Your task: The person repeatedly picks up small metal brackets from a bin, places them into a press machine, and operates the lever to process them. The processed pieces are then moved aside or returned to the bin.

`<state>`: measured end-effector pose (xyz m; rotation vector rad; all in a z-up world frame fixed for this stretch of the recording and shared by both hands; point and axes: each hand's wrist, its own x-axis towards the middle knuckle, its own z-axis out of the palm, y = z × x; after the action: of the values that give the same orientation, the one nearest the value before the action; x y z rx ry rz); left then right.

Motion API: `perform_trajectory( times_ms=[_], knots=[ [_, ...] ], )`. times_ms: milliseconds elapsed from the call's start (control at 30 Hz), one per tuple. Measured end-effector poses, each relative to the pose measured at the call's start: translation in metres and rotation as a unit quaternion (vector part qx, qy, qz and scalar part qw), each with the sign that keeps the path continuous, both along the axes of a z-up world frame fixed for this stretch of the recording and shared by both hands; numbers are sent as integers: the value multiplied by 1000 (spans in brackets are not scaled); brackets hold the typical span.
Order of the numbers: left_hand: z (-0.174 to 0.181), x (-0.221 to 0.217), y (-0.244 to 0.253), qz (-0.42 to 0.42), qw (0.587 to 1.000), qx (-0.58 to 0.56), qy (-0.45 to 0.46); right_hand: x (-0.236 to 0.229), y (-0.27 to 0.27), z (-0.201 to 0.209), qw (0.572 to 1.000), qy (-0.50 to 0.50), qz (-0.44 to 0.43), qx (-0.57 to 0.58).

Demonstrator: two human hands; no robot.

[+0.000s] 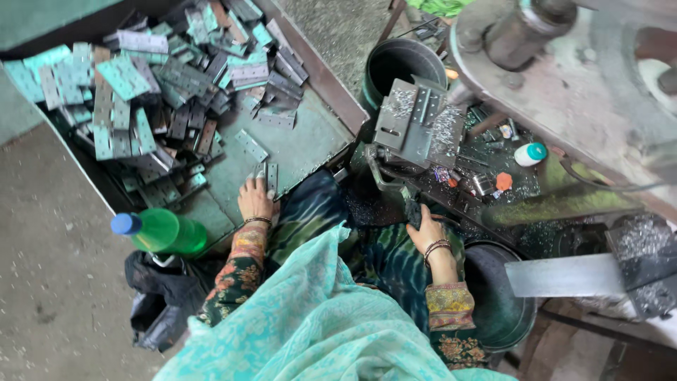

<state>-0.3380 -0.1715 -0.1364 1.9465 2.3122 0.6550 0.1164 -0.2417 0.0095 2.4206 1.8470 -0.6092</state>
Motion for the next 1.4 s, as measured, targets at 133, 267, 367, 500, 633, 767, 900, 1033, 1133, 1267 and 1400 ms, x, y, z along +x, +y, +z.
perform_trajectory(
  times_ms=[133,267,367,500,633,767,900,1033,1133,1267,1400],
  knots=[
    [2,5,22,75,991,-56,-91,0,0,-8,999,42,-21,-7],
    [17,-7,41,168,956,-62,-231,-10,-1,-5,998,43,-39,-10],
    [27,-9,56,182,925,-22,-333,-14,-2,7,998,46,-53,-10],
    [33,7,68,120,882,49,-453,-22,-6,20,997,48,-60,-23],
    [55,58,91,-8,795,67,-602,-29,-8,35,994,63,-66,-65],
    [92,163,112,-154,772,50,-615,-32,-9,46,993,68,-67,-68],
    [131,264,124,-197,793,63,-574,-33,-12,49,994,70,-64,-50],
    [147,299,109,-240,958,15,-156,-34,-15,50,993,83,-66,-53],
    [146,300,90,-308,949,61,-18,-33,-12,52,991,90,-73,-61],
    [139,291,68,-362,922,107,82,-35,-14,48,990,97,-77,-62],
    [150,300,63,-367,912,123,134,-33,-11,49,991,91,-75,-62]
  ],
)
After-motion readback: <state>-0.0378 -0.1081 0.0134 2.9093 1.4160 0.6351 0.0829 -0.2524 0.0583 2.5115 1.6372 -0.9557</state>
